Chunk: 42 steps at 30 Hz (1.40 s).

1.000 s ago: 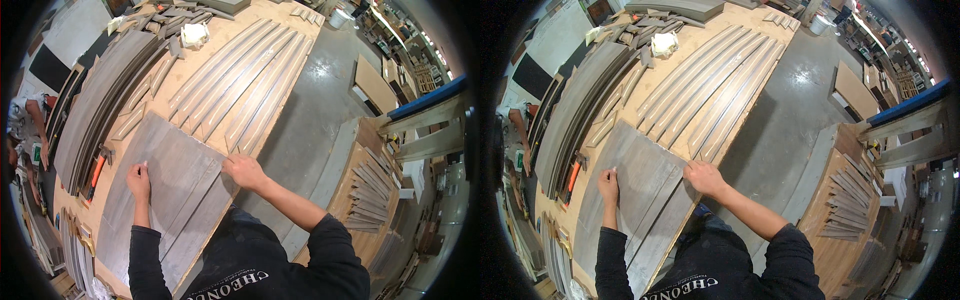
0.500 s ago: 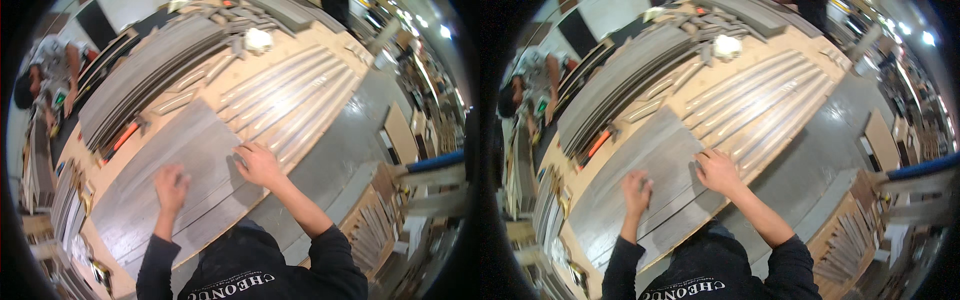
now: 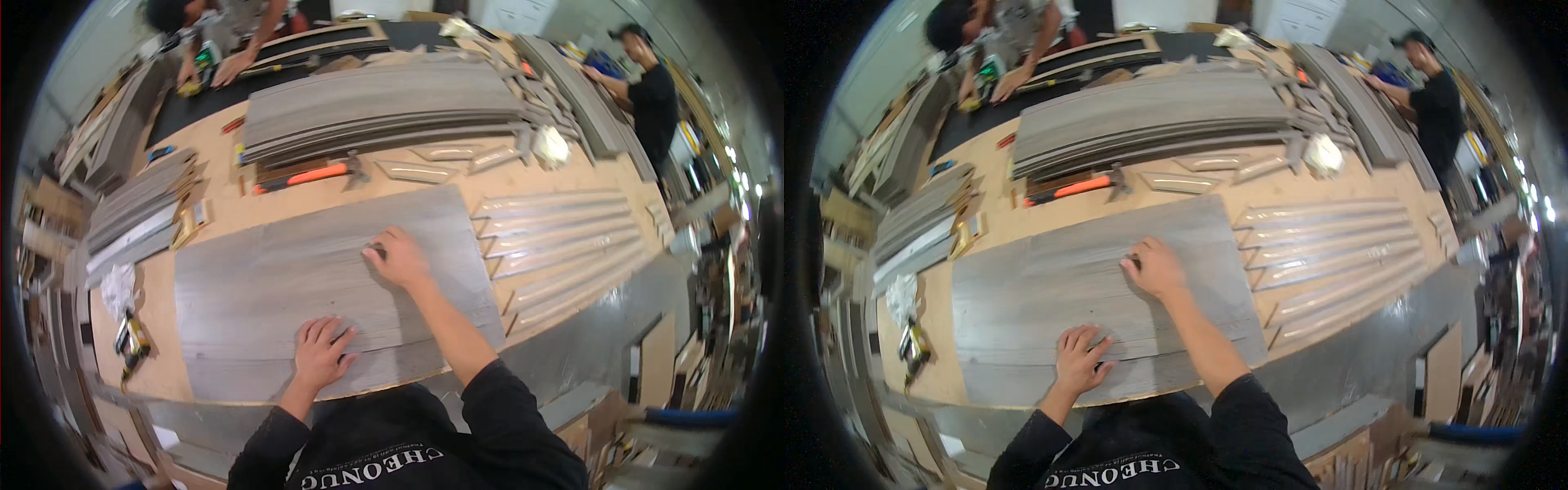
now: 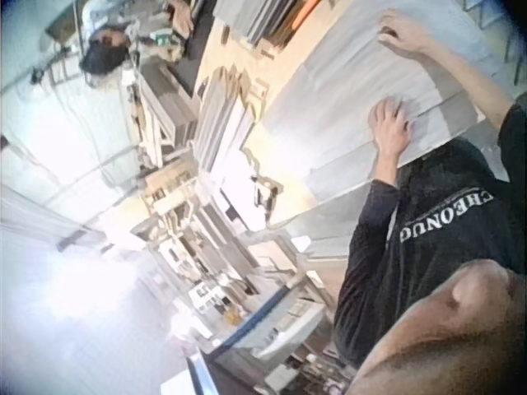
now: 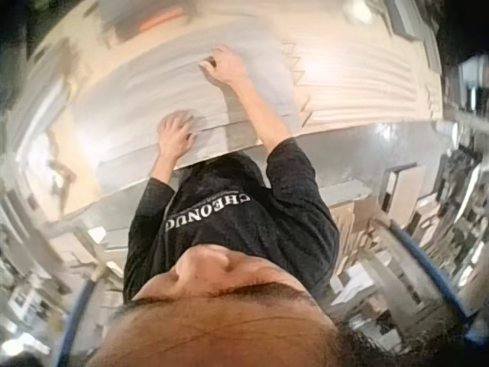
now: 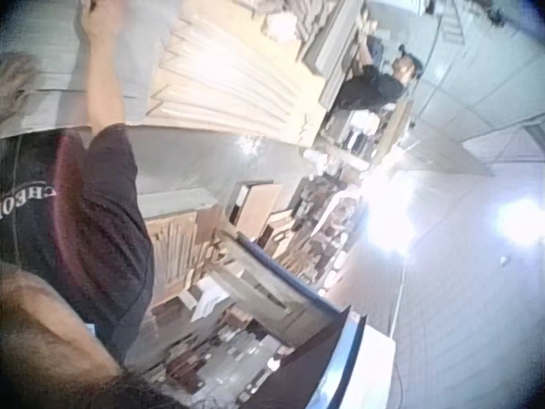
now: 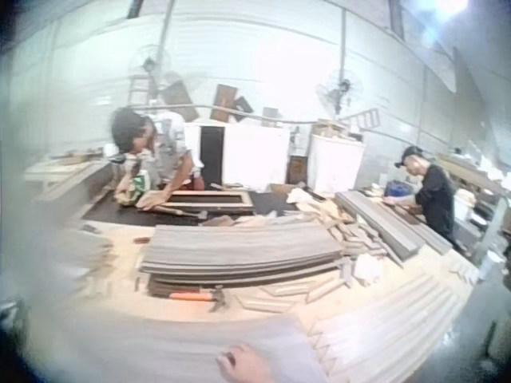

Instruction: The person aligns wooden trim pieces onto wooden panels by hand and fastens them using a nail gun.

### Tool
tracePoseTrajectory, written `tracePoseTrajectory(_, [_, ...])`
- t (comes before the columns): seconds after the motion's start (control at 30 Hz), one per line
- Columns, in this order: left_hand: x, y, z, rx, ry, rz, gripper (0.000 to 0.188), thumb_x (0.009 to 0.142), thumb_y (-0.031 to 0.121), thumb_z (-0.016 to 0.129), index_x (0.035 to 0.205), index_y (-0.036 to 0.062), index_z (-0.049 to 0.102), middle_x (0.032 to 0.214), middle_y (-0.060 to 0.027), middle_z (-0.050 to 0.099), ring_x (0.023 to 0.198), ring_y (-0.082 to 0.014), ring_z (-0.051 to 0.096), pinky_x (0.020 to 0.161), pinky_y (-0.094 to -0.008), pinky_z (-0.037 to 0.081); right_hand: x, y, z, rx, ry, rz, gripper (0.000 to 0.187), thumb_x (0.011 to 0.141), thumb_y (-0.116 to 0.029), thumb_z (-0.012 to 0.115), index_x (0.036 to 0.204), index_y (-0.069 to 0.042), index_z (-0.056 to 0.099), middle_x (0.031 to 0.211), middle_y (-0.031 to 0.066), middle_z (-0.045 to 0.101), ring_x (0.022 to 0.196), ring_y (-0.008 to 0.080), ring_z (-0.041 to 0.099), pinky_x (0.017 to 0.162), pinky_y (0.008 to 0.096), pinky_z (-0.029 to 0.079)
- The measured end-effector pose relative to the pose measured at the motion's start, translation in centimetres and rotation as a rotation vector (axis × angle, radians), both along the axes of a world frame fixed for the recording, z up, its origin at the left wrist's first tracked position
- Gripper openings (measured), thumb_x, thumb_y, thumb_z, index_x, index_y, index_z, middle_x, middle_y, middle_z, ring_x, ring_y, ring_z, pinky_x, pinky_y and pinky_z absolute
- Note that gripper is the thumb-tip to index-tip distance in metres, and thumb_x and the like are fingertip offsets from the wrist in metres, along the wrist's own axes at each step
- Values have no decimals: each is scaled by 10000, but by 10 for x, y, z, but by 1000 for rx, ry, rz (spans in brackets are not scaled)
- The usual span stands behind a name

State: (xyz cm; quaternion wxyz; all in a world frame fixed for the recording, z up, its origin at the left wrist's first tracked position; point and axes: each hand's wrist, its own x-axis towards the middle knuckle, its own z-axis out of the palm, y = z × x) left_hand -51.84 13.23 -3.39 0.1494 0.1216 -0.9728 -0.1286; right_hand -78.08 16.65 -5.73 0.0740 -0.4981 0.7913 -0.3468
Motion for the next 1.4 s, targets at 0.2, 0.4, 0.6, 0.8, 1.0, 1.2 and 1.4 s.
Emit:
tracePoseTrajectory(0.2, [6,-2,-2,77,8,77,448,692,358,715,1087,176,609,1189,-69,523,1138,-276,466,977,-470,337,0,1,-6,-107,137,-9,194,761,-284,669,804,-98,639,812,96,606,809,306,573,738,415,450])
tracePoseTrajectory(0.4, [101,6,-12,462,470,725,429,772,245,689,1142,71,557,1039,-94,554,982,-250,555,838,-386,451,47,-41,7,-21,208,129,189,773,-258,660,890,-111,644,895,96,605,873,310,563,782,424,437])
tracePoseTrajectory(0.6, [180,-57,-27,1304,936,1251,729,852,162,621,1417,-27,202,935,-93,550,726,-134,600,606,-241,497,162,-168,-1,5,122,412,259,783,-285,649,950,-87,634,926,129,603,918,317,559,805,410,446])
tracePoseTrajectory(0.8, [180,-63,-38,1261,872,1141,799,830,161,643,1416,-63,148,861,-66,580,665,-113,598,556,-236,489,215,-202,1,8,83,292,252,796,-262,646,918,-42,642,934,146,600,924,324,562,808,393,449])
tracePoseTrajectory(1.0, [195,-62,-35,1021,804,1090,824,797,157,673,1426,-29,174,865,-90,574,635,-115,532,594,-239,468,219,-204,0,14,77,279,238,777,-256,653,931,-76,641,945,119,590,939,309,546,822,389,436])
tracePoseTrajectory(1.2, [341,-171,16,277,112,1317,743,726,77,609,1404,106,306,1053,-176,540,965,-369,521,832,-435,438,218,-192,3,-50,290,268,350,761,-260,668,1071,-114,597,1058,78,568,1008,286,526,890,430,385])
tracePoseTrajectory(1.4, [412,-283,5,-69,-439,995,705,686,8,591,1344,56,343,1066,-154,511,1048,-354,474,914,-439,377,253,-172,16,38,247,288,394,759,-273,667,1117,-134,578,1168,87,531,1083,283,487,924,431,349])
